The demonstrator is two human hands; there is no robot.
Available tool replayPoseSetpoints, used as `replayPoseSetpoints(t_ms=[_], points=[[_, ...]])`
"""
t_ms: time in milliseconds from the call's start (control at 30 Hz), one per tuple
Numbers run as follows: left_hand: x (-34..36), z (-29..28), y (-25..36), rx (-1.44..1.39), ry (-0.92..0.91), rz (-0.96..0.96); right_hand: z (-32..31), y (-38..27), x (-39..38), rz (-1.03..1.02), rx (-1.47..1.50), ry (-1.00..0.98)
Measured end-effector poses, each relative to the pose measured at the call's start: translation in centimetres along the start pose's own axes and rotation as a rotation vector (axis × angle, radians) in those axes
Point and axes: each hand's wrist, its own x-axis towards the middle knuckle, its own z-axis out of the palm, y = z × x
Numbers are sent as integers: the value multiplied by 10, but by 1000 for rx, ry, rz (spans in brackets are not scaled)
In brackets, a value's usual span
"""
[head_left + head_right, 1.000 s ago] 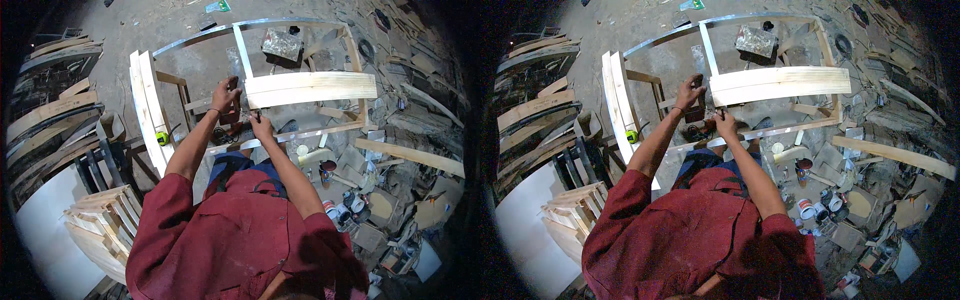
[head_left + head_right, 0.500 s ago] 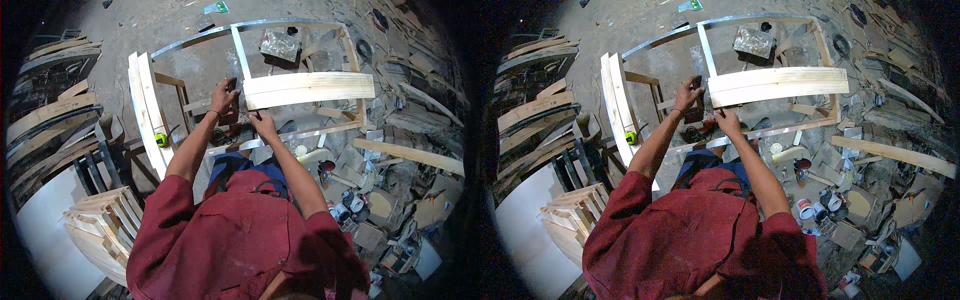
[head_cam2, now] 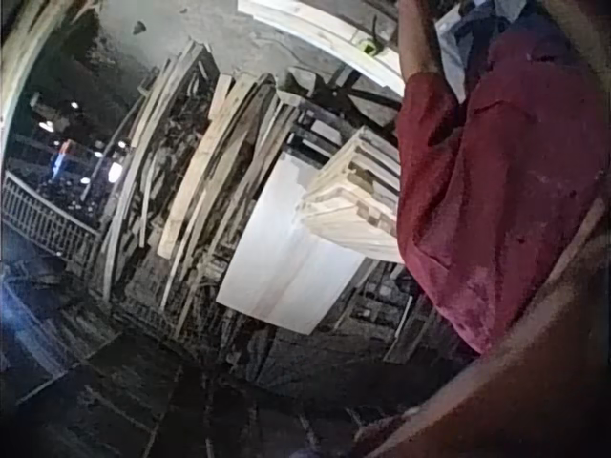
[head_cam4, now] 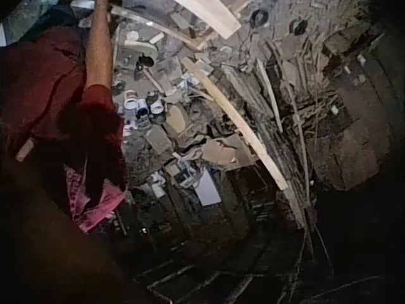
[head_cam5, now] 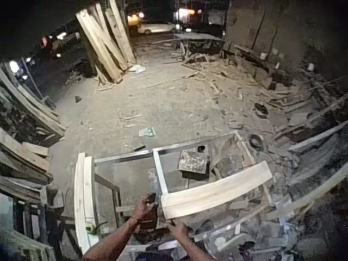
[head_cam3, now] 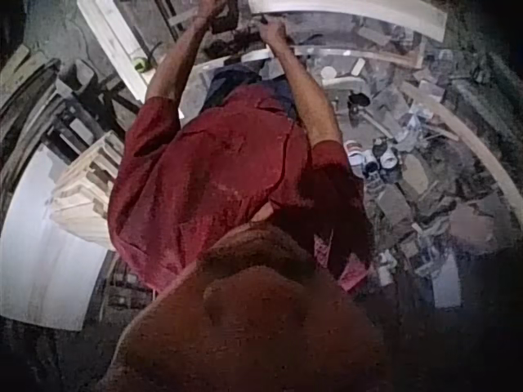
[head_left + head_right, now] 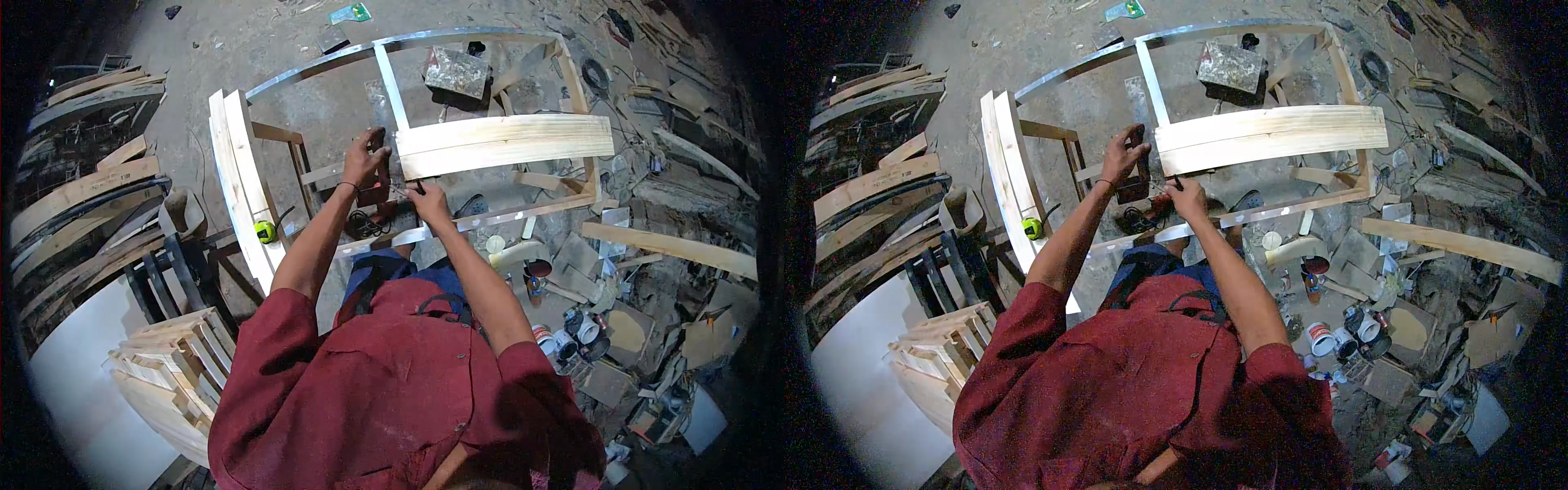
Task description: Measuring and marking wooden planks with a square and pencil for later cutting.
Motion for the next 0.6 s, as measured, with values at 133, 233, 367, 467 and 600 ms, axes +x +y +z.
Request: replayPoseSetpoints(t_ms=[133, 233, 367, 467, 600], points=[[0, 2, -1, -22, 9, 5, -2, -7, -3, -94, -58, 62], [1, 2, -3, -17, -4, -9, -3, -10, -3, 19, -107, 21], [0, 3, -4, -39, 4, -1, -1, -6, -1, -42, -61, 16], [1, 4, -5, -27, 12, -4, 1, -1, 1, -70, -85, 28], [1, 5, -5, 7, 23, -19, 2, 3, 2, -61, -115, 33]])
